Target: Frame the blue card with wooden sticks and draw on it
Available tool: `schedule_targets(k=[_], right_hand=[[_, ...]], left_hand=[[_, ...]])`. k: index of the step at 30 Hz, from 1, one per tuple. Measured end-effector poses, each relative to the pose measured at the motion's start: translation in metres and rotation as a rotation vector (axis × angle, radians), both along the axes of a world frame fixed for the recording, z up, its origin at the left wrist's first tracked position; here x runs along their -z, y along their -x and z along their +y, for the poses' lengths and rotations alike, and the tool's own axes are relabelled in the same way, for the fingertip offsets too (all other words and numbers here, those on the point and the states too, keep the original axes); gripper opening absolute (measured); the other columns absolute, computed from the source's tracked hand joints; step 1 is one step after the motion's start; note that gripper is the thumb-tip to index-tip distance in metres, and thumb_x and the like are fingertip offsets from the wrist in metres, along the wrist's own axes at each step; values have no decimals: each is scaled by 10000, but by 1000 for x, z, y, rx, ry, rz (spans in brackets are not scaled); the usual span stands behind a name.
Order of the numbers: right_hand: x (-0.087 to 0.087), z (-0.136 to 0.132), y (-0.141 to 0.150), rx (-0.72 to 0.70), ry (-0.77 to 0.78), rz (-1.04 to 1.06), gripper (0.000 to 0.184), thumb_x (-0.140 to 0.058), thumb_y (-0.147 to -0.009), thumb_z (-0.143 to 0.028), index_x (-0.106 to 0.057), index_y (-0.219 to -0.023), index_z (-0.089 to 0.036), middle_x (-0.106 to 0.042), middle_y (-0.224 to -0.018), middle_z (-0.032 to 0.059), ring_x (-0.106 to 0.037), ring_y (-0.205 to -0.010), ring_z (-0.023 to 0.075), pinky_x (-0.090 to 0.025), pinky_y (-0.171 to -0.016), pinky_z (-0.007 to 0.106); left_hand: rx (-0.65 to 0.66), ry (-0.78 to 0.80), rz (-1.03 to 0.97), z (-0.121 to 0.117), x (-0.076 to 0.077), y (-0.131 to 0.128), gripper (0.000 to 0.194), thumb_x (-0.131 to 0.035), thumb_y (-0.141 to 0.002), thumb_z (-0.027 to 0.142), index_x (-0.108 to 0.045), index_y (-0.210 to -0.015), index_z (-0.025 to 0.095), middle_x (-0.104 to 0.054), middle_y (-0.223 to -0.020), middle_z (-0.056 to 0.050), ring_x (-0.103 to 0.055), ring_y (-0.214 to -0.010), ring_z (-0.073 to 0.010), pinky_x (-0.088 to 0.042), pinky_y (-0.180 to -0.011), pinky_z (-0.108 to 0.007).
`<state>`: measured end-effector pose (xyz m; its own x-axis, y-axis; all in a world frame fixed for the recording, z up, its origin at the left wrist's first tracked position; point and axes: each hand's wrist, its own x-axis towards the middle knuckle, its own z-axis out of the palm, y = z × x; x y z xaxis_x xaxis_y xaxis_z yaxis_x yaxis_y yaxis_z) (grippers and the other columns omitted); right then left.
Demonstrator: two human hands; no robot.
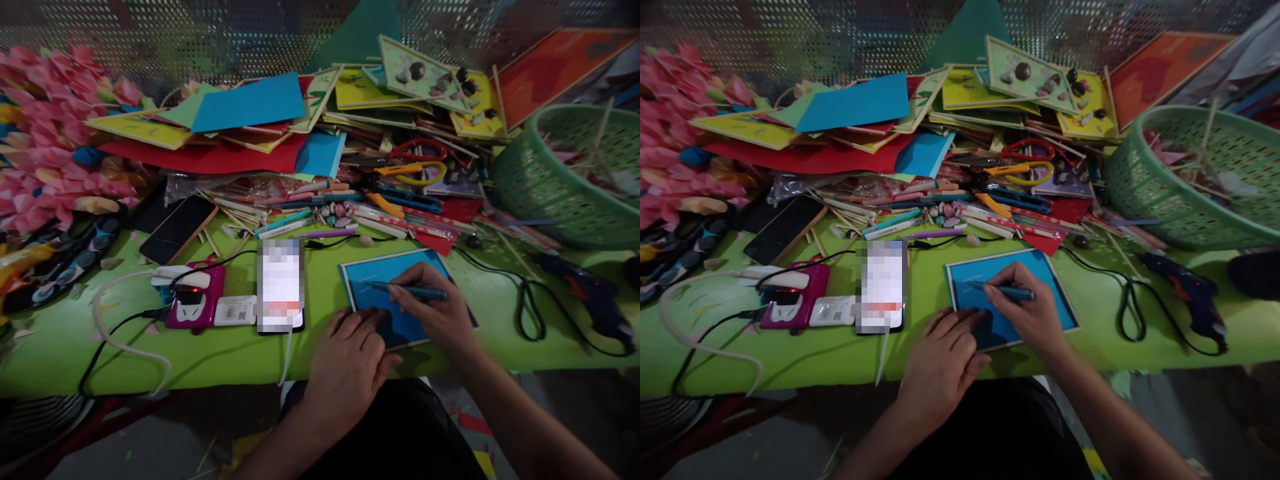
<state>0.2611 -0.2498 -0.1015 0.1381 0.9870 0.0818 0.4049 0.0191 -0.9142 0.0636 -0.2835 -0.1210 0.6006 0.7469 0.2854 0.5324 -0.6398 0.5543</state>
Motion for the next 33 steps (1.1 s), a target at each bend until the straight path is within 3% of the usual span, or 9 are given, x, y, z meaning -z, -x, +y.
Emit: schedule_targets(k=[9,18,24,33], right_hand=[[4,3,2,-47,23,-51,209,-764,-873,-407,-671,-868,-220,-684,-738,9,-619,-639,167,-474,-589,301],[1,1,1,91,-55,-118,124,-727,-879,-328,-667,-815,-240,-656,-716,4,-601,-643,174,-460,-597,307],[-2,1,-1,205,-39,-100,189,-742,-851,-375,-624,-766,-256,-634,-663,1,-579,-589,182,-438,-530,312],[-4,-1,-3,187,-21,-76,170,-732,-870,-379,-639,-788,-262,-647,-686,14,-567,-605,193,-438,-539,337]], left_hand=[[7,13,9,-1,1,0,217,-512,-1059,369,-645,-1032,199,-693,-1380,-38,-612,-1279,-231,-415,-1155,-430],[2,3,-12,-1,2,0,217,-506,-1061,367,-647,-1050,202,-693,-1385,-35,-607,-1296,-228,-416,-1159,-433],[8,16,-10,-1,0,1,223,-505,-1063,364,-647,-1031,196,-688,-1394,-35,-604,-1303,-225,-429,-1156,-439],[3,20,1,0,-2,0,179,-546,-1047,348,-647,-1008,205,-683,-1407,-13,-602,-1311,-209,-435,-1157,-431]])
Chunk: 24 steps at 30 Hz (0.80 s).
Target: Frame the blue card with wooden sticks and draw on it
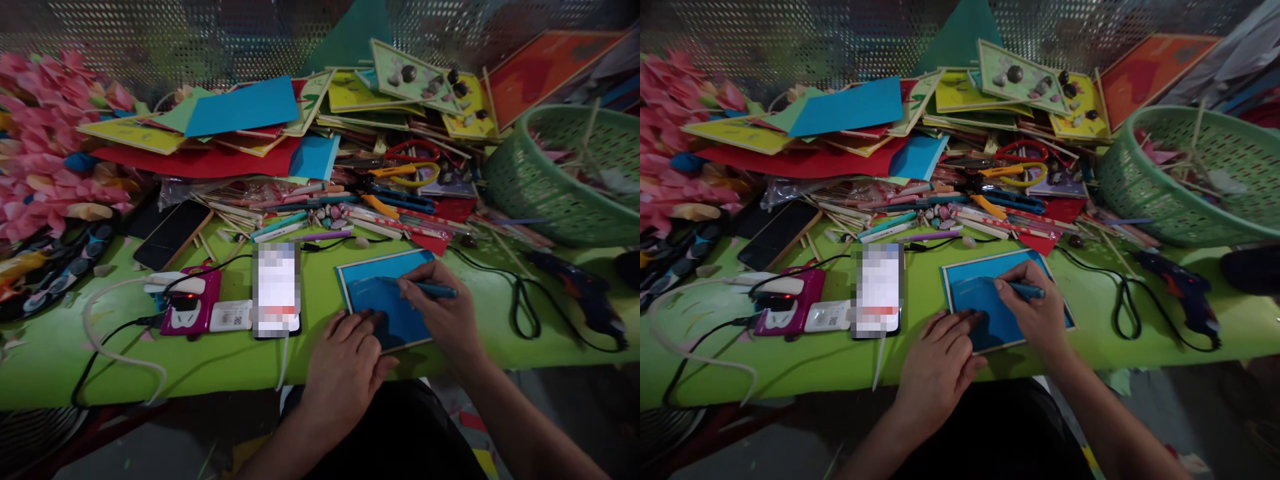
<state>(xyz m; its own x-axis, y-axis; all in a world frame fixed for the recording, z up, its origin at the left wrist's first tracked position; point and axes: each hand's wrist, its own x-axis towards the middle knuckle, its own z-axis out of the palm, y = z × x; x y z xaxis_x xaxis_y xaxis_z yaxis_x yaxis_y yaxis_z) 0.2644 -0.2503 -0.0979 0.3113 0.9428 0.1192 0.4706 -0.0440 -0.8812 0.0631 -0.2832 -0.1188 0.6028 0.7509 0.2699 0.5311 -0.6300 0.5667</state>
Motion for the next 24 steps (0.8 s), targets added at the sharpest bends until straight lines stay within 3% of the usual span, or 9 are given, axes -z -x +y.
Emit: schedule_targets(k=[18,24], right_hand=[[-3,-4,-4,-36,11,-32,143,-710,-844,-304,-638,-728,-261,-617,-639,-4,-544,-583,183,-418,-543,329],[1,-4,-5,24,-15,-50,138,-699,-843,-296,-616,-739,-261,-606,-620,-10,-519,-562,178,-394,-527,327]], left_hand=[[-3,22,8,0,-1,0,197,-528,-1057,366,-645,-1035,209,-680,-1414,-13,-598,-1324,-210,-430,-1163,-433],[-8,-9,-3,-1,1,0,238,-490,-1073,387,-638,-1020,208,-685,-1404,-5,-605,-1313,-205,-440,-1154,-434]])
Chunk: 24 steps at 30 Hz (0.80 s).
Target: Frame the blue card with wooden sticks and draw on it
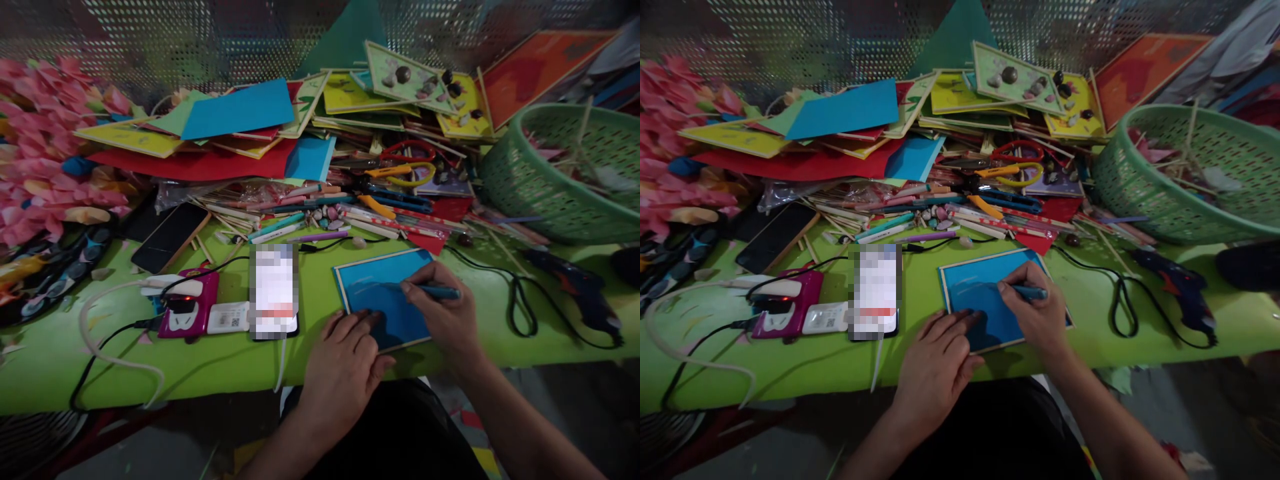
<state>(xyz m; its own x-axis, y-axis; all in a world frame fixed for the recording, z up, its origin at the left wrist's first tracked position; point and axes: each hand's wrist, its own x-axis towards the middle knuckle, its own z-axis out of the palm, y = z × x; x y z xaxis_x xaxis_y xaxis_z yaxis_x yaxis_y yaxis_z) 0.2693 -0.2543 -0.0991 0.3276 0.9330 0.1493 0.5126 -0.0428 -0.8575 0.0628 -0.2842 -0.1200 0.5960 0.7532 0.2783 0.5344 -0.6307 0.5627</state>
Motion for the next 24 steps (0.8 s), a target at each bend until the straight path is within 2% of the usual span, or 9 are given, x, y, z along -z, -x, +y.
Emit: schedule_targets(k=[6,12,18,24], right_hand=[[-2,0,1,15,-6,-13,141,-705,-829,-307,-618,-729,-259,-607,-620,-7,-525,-569,183,-395,-537,334],[-6,0,3,-64,16,10,149,-710,-845,-309,-635,-728,-257,-620,-639,-2,-544,-587,182,-419,-551,332],[-3,0,1,14,-18,-28,130,-699,-835,-289,-620,-735,-268,-615,-634,-9,-529,-577,184,-407,-547,333],[-6,0,4,-68,-4,-4,143,-714,-827,-313,-641,-716,-260,-614,-632,-7,-542,-579,180,-405,-545,327]], left_hand=[[7,18,-2,0,-2,1,271,-468,-1079,398,-647,-1022,204,-684,-1405,-33,-609,-1315,-222,-445,-1149,-449],[5,21,23,0,-2,0,177,-545,-1047,344,-653,-1050,204,-684,-1405,-30,-600,-1318,-207,-441,-1156,-437],[9,24,-3,0,0,0,179,-544,-1049,348,-650,-1020,207,-688,-1400,-16,-608,-1304,-219,-427,-1153,-437],[9,17,1,0,-1,0,207,-508,-1065,354,-647,-1048,202,-683,-1406,-15,-612,-1296,-220,-438,-1144,-442]])
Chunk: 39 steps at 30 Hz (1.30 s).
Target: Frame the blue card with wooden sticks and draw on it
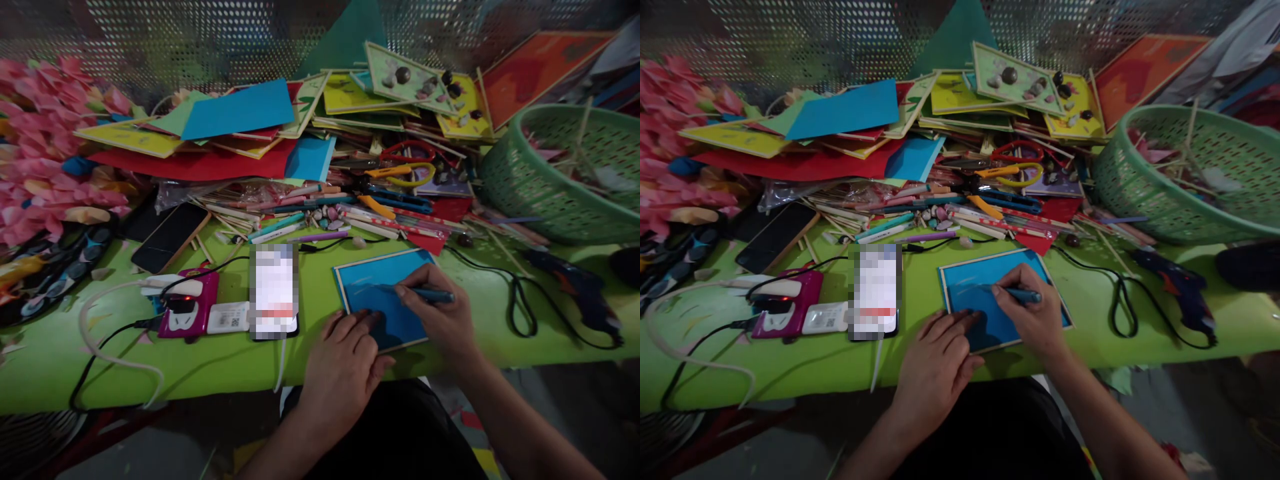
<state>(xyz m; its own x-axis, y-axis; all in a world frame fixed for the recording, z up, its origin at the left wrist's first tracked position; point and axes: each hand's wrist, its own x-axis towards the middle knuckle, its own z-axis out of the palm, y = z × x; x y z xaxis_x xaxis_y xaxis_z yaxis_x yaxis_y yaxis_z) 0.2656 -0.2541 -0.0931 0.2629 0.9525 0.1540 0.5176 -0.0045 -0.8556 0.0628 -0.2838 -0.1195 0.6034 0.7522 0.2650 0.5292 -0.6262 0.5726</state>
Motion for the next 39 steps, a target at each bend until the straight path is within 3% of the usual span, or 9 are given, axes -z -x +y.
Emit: schedule_targets(k=[7,13,24,39], right_hand=[[5,-3,-3,79,-36,18,140,-724,-850,-296,-634,-749,-260,-604,-647,-5,-531,-594,194,-400,-563,346],[6,-5,-2,-2,0,207,138,-760,-888,-387,-680,-895,-274,-656,-756,14,-582,-616,200,-446,-563,357],[10,2,2,-196,28,113,169,-783,-871,-393,-690,-880,-252,-679,-797,12,-645,-718,194,-504,-641,321],[12,5,4,-217,17,1,182,-762,-886,-404,-675,-886,-244,-692,-790,14,-654,-711,192,-509,-654,315]], left_hand=[[-2,-12,2,1,-1,0,246,-495,-1069,390,-652,-1065,201,-688,-1399,-31,-610,-1309,-213,-454,-1142,-441],[5,-11,18,1,-1,0,238,-509,-1065,387,-649,-1037,197,-678,-1416,-24,-606,-1319,-221,-446,-1144,-437],[-1,-12,8,-1,0,0,194,-543,-1052,369,-636,-1037,200,-692,-1388,-19,-591,-1315,-212,-403,-1156,-419],[-4,-43,1,-2,5,-1,248,-504,-1068,395,-632,-1010,191,-707,-1349,-32,-597,-1306,-210,-411,-1145,-413]])
